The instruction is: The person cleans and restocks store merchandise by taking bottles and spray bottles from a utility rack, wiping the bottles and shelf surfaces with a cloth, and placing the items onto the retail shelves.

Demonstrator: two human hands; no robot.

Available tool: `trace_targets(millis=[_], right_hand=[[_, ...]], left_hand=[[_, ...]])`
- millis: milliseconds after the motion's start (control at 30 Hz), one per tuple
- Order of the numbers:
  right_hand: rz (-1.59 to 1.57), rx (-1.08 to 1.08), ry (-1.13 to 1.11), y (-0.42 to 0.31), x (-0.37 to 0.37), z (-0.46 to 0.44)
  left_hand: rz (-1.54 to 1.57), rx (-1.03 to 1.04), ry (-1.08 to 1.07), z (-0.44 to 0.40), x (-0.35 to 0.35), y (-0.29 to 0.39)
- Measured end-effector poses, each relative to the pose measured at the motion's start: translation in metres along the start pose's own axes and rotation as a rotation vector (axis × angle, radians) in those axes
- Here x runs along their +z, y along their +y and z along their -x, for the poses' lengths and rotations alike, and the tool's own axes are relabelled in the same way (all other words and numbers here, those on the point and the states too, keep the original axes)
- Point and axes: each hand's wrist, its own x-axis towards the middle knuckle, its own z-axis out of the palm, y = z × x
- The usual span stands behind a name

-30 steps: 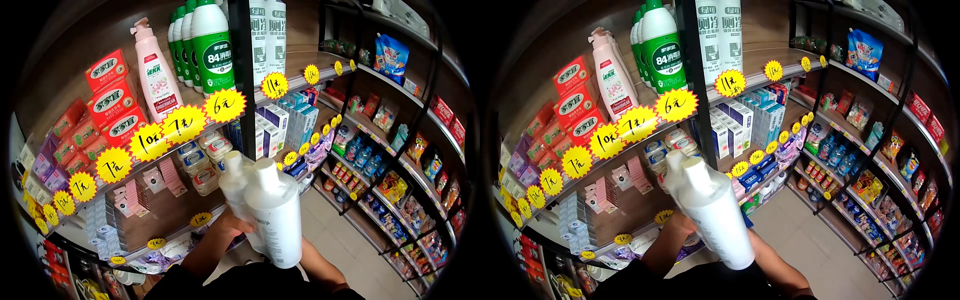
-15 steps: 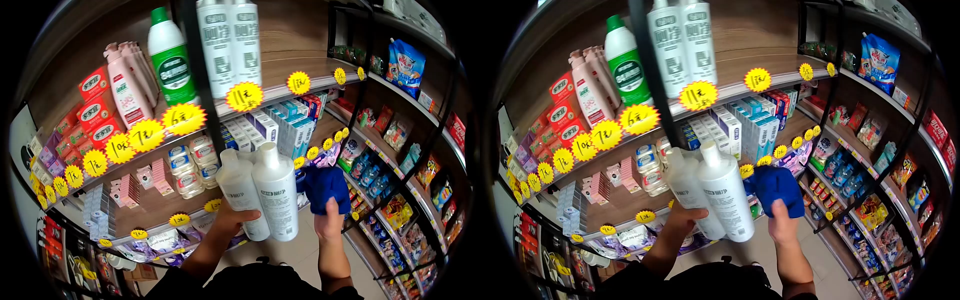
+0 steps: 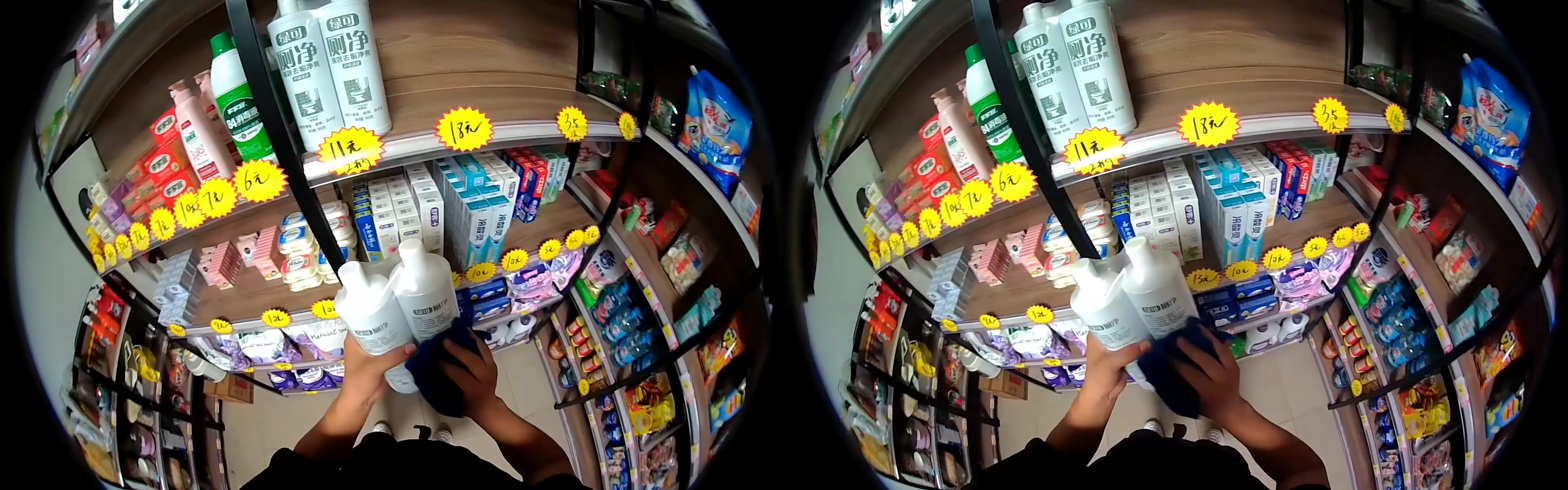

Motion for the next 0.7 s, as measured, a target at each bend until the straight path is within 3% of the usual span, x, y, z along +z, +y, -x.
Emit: trace_targets(millis=[67,200,300,333,400,467,500,567,667,700], right_hand=[[0.022,-0.024,0.025,0.016,0.007,0.041],[-0.182,0.191,-0.017,0.014,0.002,0.068],[-0.550,0.441,0.047,0.021,0.011,0.076],[-0.938,0.522,0.169,0.023,0.022,0.089],[-1.468,1.269,0.053,0.017,0.027,0.104],[-1.654,1.387,0.077,-0.015,0.044,0.084],[-1.305,1.088,-0.014,-0.037,0.057,0.081],[-0.959,0.764,-0.096,-0.071,0.070,0.072],[-0.824,0.912,-0.249,-0.108,0.078,0.053],[-1.280,1.185,-0.008,-0.121,0.084,0.061]], left_hand=[[0.009,0.012,0.039,0.005,0.006,0.010],[0.076,0.045,0.032,0.006,0.001,0.023],[0.154,0.028,-0.009,0.008,-0.012,0.024],[0.155,0.026,0.008,0.011,-0.019,0.023],[0.285,-0.015,0.010,0.018,-0.035,0.022],[0.342,-0.005,-0.030,0.025,-0.044,0.022],[0.444,0.022,-0.009,0.029,-0.042,0.022],[0.496,0.104,0.014,0.035,-0.040,0.036],[0.375,0.236,0.088,0.049,-0.052,0.053],[0.356,0.272,0.123,0.053,-0.053,0.062]])
